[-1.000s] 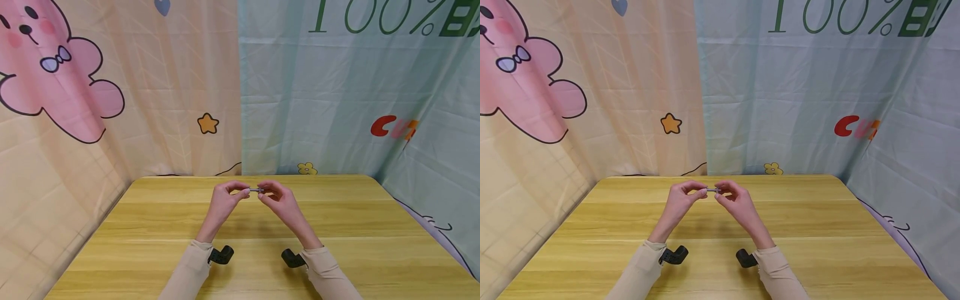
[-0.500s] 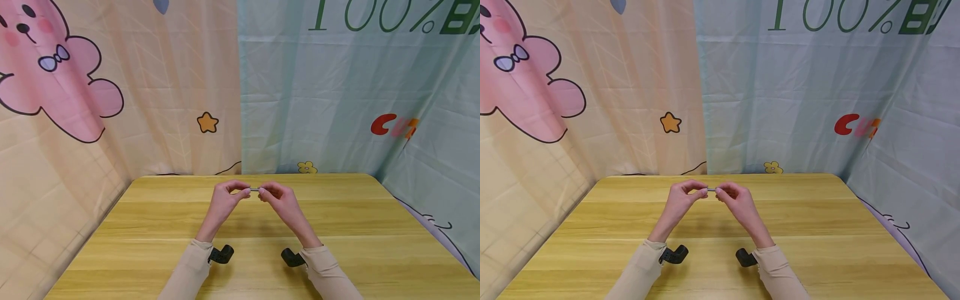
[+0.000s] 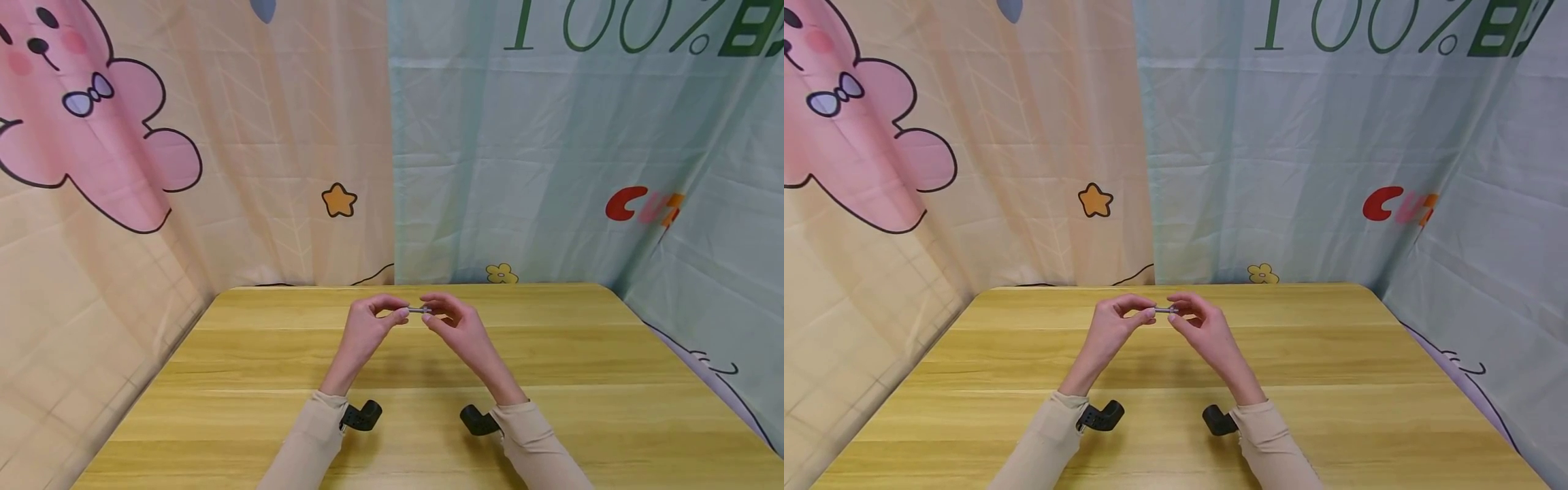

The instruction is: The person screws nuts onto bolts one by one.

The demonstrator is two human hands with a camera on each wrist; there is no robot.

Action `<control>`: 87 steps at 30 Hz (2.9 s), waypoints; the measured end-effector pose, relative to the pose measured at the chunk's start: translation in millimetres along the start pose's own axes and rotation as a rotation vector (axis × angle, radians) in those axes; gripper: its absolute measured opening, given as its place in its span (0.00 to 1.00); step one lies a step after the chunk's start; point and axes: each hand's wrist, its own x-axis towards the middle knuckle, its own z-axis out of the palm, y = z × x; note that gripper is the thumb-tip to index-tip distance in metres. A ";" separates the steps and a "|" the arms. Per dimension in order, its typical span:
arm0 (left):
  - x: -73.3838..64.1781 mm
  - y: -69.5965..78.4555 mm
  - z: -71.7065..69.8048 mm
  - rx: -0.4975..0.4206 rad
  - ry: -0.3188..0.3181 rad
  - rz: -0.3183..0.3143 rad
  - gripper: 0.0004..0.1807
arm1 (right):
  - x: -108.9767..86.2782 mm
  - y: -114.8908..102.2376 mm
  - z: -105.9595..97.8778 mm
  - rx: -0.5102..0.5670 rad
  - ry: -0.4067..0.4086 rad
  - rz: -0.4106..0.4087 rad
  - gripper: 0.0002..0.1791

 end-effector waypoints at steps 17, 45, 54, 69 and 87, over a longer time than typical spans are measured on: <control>0.4 -2.2 0.2 0.003 -0.006 0.010 0.08 | 0.6 7.0 -1.1 0.021 -0.003 0.000 0.12; -0.1 -0.7 1.5 -0.020 0.005 0.002 0.08 | 0.7 6.6 -0.7 0.006 -0.012 -0.034 0.13; 1.8 -2.0 1.6 -0.024 0.014 0.009 0.06 | 1.1 5.2 -1.9 0.057 -0.024 -0.003 0.13; 1.9 -0.4 1.3 -0.016 0.019 0.005 0.08 | 10.1 34.0 -5.1 0.025 0.016 0.033 0.17; -0.1 -2.5 1.9 -0.057 0.000 0.014 0.08 | 2.3 14.4 -2.4 -0.009 -0.008 -0.031 0.13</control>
